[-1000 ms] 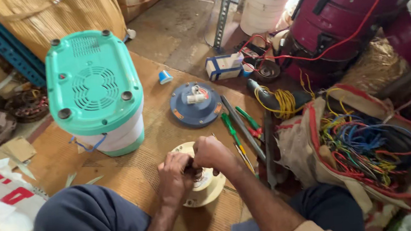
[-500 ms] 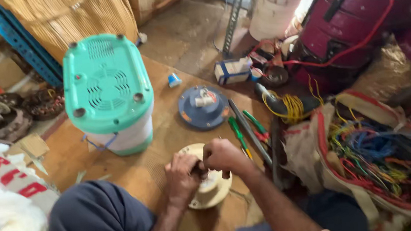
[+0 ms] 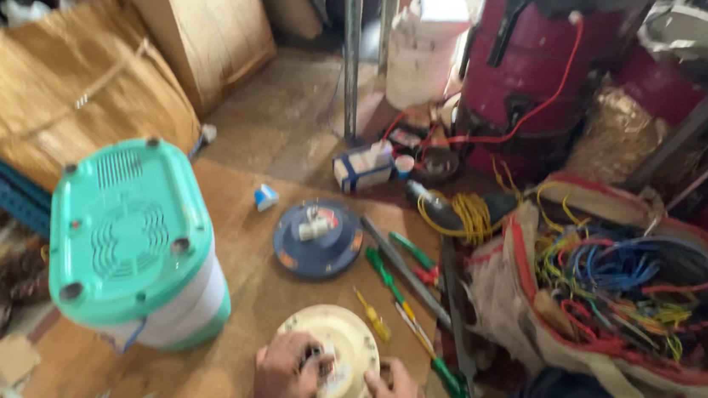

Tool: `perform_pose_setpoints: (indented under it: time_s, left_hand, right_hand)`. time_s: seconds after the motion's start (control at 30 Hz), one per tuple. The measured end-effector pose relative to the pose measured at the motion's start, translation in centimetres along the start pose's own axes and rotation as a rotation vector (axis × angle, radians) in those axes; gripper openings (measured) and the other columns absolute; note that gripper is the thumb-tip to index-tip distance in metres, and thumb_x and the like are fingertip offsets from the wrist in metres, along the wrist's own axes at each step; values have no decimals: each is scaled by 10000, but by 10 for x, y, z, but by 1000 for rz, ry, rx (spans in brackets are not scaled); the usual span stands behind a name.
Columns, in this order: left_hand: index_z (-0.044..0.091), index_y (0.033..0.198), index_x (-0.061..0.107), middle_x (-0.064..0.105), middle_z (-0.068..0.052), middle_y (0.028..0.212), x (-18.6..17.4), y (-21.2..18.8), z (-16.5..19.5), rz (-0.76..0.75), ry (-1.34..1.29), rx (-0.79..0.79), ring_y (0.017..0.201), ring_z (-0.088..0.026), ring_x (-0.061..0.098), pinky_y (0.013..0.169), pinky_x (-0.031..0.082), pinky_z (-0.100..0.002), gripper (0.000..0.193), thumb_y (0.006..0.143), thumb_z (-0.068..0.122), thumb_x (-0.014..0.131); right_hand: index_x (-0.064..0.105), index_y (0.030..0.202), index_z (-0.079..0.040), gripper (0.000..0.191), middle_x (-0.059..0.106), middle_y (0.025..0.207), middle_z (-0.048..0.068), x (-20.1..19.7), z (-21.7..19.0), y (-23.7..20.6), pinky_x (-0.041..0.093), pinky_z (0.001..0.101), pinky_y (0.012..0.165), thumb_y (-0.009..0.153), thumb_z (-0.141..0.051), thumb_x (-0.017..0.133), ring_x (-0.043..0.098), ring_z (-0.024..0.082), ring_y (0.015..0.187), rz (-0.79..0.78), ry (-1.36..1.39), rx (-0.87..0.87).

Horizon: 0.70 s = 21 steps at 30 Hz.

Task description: The person sits on the floor of a repair workshop servicing a ceiling fan motor assembly. They unscrew fasteners from the fan's lower cover with a screwdriver, apply oil from a small bottle to the motor bearing, tap components with a hammer, and work the winding and shaft by hand before lifting the cover off.

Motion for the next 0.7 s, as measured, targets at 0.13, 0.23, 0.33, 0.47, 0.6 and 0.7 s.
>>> perform_pose_setpoints:
  time_s: [0.13, 0.23, 0.33, 0.47, 0.6, 0.7]
  left_hand:
    - [154, 779, 702, 709, -26, 835, 26, 6, -25, -1, 24, 144, 889, -258, 687, 764, 488, -441, 248, 602, 249, 846]
    - [156, 783, 705, 703, -28, 814, 37, 17, -21, 6, 25, 320, 843, -264, 690, 739, 496, -447, 289, 602, 303, 876]
    - [142, 795, 712, 701, -45, 818, 28, 31, 4, -12, -58, 444, 847, -286, 692, 774, 517, -447, 313, 617, 316, 901]
    - [96, 848, 717, 706, -103, 947, -2, 44, 36, -223, -295, 372, 982, -306, 709, 819, 571, -400, 250, 680, 179, 882]
    - [96, 881, 717, 720, -92, 946, -12, 47, 56, -236, -300, 388, 993, -307, 708, 891, 555, -421, 255, 659, 109, 842]
    - [95, 884, 717, 723, -101, 947, -16, 52, 70, -118, -272, 425, 1023, -335, 693, 942, 532, -448, 285, 642, 132, 862]
  right_hand:
    - [710, 1213, -122, 425, 817, 1012, 106, 20, -8, 30, 601, 358, 837, 859, -353, 755, 764, 184, 921, 20, 322, -2]
    - [719, 1197, -92, 388, 809, 1012, 110, 20, -20, 51, 590, 344, 837, 899, -339, 701, 740, 169, 915, 5, 363, -49]
    - [728, 1182, -61, 368, 800, 1012, 114, -4, -39, 60, 579, 329, 836, 940, -325, 648, 717, 154, 909, 11, 367, -224]
    - [740, 1162, -20, 370, 789, 1013, 119, -48, -92, 54, 565, 311, 835, 994, -307, 577, 685, 134, 901, -254, 311, -450]
    - [736, 1110, 30, 434, 738, 908, 52, -50, -143, 75, 526, 305, 766, 1007, -369, 603, 629, 83, 809, -716, 42, -278]
    - [746, 1091, 30, 416, 750, 888, 70, -52, -142, 82, 528, 309, 761, 992, -355, 626, 642, 90, 803, -681, -85, -296]
Point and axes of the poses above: each hand's wrist, its own y-axis towards the middle knuckle, its own x-axis out of the palm, z = x × y, the point moved 5 cm from there along y, towards the middle knuckle
